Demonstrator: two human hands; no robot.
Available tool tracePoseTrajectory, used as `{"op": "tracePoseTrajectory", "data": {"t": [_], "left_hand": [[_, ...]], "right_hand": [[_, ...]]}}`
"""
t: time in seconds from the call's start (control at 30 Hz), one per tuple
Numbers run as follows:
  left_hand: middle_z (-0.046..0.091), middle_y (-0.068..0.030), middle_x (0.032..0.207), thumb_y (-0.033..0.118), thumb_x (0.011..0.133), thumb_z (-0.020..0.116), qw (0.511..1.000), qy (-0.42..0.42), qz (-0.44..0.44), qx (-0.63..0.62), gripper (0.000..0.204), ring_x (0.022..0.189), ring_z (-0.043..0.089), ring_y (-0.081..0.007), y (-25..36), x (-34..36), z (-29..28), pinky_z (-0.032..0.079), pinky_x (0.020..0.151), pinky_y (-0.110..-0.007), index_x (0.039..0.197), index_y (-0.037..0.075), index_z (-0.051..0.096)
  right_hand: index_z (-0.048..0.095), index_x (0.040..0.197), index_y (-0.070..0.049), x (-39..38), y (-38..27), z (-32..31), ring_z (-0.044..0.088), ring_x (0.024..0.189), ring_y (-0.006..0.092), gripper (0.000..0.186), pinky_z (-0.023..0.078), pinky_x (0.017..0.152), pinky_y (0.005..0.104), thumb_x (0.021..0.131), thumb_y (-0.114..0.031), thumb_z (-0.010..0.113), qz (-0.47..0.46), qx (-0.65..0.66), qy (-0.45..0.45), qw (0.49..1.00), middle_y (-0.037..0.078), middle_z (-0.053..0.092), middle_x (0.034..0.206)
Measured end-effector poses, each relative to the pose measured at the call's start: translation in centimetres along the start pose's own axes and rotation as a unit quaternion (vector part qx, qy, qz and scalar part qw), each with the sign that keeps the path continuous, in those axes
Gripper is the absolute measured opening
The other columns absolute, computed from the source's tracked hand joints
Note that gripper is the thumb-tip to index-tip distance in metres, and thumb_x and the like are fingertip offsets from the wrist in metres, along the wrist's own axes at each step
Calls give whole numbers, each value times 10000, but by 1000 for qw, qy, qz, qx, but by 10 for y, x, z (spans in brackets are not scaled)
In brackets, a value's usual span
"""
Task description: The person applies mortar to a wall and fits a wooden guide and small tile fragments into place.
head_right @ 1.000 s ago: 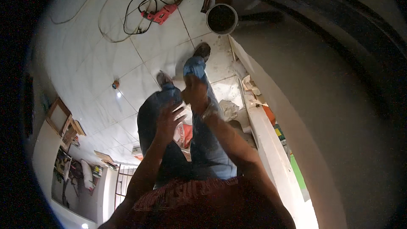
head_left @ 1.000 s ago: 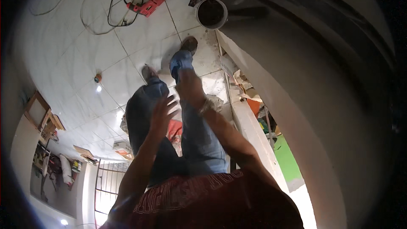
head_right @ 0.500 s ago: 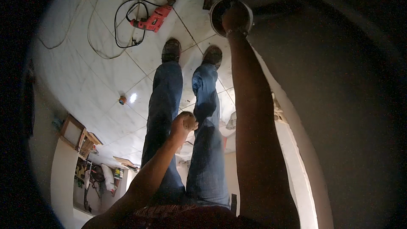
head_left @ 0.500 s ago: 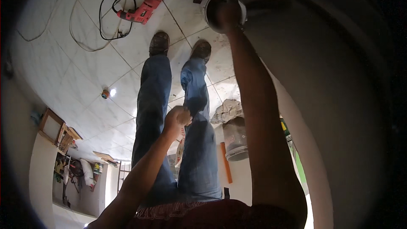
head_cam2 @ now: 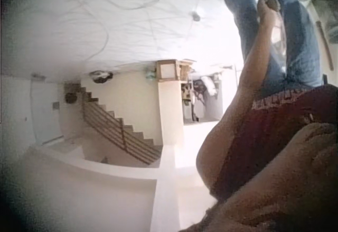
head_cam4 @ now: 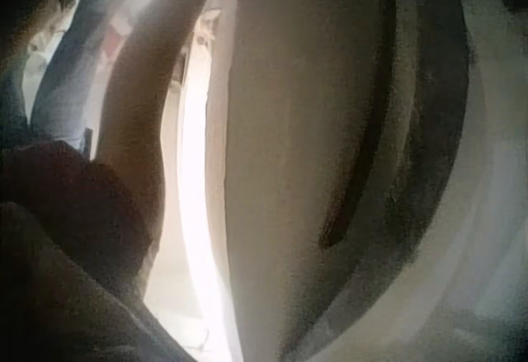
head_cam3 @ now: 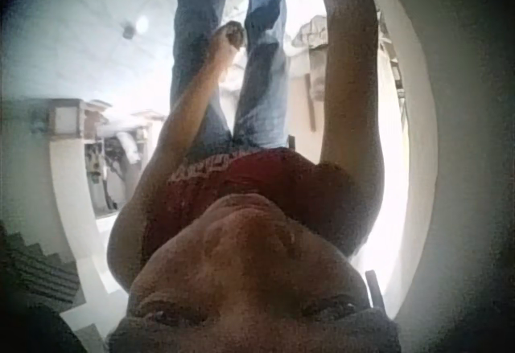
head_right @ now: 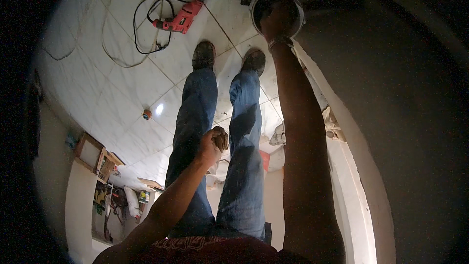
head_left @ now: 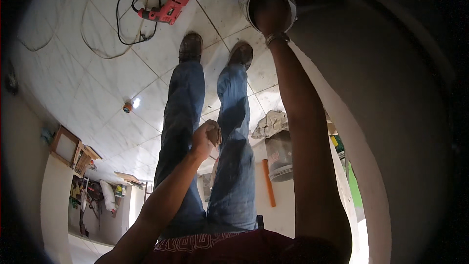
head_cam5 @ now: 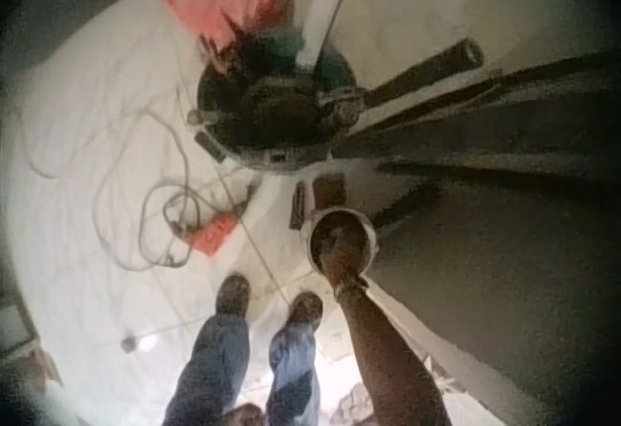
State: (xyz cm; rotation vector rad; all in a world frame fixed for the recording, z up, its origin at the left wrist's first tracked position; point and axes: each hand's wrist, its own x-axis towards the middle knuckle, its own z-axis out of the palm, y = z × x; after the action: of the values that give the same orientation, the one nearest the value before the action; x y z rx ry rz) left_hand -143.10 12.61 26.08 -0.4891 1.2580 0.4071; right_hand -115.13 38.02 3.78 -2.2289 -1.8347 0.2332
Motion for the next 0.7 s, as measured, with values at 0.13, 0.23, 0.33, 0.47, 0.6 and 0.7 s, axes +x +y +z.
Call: {"op": "tracePoseTrajectory", "data": {"t": [0.13,0.23,0.33,0.47,0.6,0.7], "left_hand": [[581,-102,702,203,842,463,997,5,51,61,219,565,544,-217,14,-6,-23,449,547,-326,826,23,585],[544,-97,653,193,837,474,999,-33,15,17,208,542,516,-213,13,1,1,451,567,-317,808,22,588],[512,-88,593,180,838,483,999,2,6,42,211,497,488,-202,33,-13,25,456,591,-306,809,6,598],[558,-82,672,176,852,452,989,-34,48,136,202,576,536,-187,42,-19,26,440,554,-319,790,27,574],[470,-67,528,189,849,449,983,-61,35,172,233,443,432,-193,57,-19,-22,399,492,-343,715,33,558],[456,-66,485,208,840,460,978,-23,31,206,236,416,422,-176,63,-11,-10,380,452,-322,712,36,558]], "right_hand": [[666,921,-45,1,-47,31,651,819,381,272,512,816,498,757,-259,634,33,-22,-198,979,192,685,854],[677,863,-41,3,-10,56,673,743,311,268,551,705,447,776,-292,646,40,-12,-117,992,159,691,819],[675,837,-40,-17,10,63,666,702,282,259,545,644,416,790,-294,649,95,61,-142,983,142,689,799],[673,797,-39,-34,43,45,656,640,239,258,535,553,370,810,-296,654,164,147,-167,961,117,686,768],[650,763,-42,-30,14,55,615,569,206,239,477,464,333,862,-256,615,146,309,-138,930,99,667,734],[656,761,-46,-14,12,68,616,585,218,239,477,489,352,866,-254,601,93,149,-148,973,109,668,735]]}}
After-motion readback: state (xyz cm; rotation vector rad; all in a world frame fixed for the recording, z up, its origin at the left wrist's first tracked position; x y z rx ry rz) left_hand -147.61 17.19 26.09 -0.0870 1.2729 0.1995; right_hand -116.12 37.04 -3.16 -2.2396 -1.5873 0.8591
